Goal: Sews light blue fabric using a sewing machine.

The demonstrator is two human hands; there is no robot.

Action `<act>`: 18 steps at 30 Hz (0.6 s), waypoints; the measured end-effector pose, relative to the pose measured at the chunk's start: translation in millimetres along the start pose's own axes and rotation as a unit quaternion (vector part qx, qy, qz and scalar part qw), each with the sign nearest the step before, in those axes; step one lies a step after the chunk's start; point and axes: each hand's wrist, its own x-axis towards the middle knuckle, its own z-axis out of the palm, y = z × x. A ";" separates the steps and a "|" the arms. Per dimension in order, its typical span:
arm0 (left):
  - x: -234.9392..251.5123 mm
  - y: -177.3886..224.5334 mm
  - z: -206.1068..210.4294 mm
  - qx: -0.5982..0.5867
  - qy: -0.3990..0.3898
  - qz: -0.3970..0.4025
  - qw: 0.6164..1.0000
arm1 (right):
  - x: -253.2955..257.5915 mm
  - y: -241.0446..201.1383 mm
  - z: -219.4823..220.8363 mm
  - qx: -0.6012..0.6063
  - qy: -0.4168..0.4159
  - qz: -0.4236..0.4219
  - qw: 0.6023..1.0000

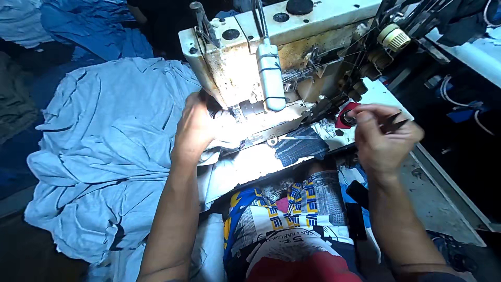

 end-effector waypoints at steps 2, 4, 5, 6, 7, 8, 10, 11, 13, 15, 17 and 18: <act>2.8 6.4 2.1 0.041 -0.035 -0.024 0.998 | 31.5 4.5 -25.1 -0.044 0.056 -0.034 0.997; 1.6 13.7 6.7 0.050 -0.032 -0.022 0.998 | 73.9 8.9 -43.1 -0.068 0.125 -0.042 0.989; -0.8 17.0 11.9 0.052 -0.019 -0.012 0.998 | 97.1 12.7 -49.0 -0.064 0.145 -0.028 0.987; -3.4 19.3 19.4 0.058 0.003 0.000 0.998 | 119.0 18.7 -55.0 -0.054 0.140 0.001 0.989; -5.8 20.5 28.4 0.070 0.031 0.009 0.997 | 139.3 26.0 -59.4 -0.036 0.115 0.037 0.992; -8.1 20.5 37.2 0.083 0.057 0.014 0.995 | 157.4 34.1 -60.9 -0.004 0.077 0.074 0.994; -10.2 15.5 48.4 0.105 0.087 0.019 0.990 | 186.7 48.4 -56.0 0.061 -0.012 0.128 0.990; -10.9 13.7 48.5 0.100 0.088 0.017 0.991 | 197.5 55.7 -53.2 0.085 -0.054 0.137 0.985; -12.0 13.1 45.0 0.072 0.086 0.005 0.994 | 210.1 66.5 -52.9 0.107 -0.114 0.133 0.979; -10.7 14.8 43.9 0.059 0.086 -0.015 0.994 | 216.2 67.5 -53.6 0.078 -0.119 0.130 0.981; -9.4 17.8 44.9 0.070 0.085 -0.028 0.994 | 219.8 64.1 -49.7 -0.001 -0.072 0.148 0.986; -9.3 18.9 45.5 0.077 0.087 -0.029 0.993 | 222.4 63.9 -49.3 -0.030 -0.065 0.151 0.986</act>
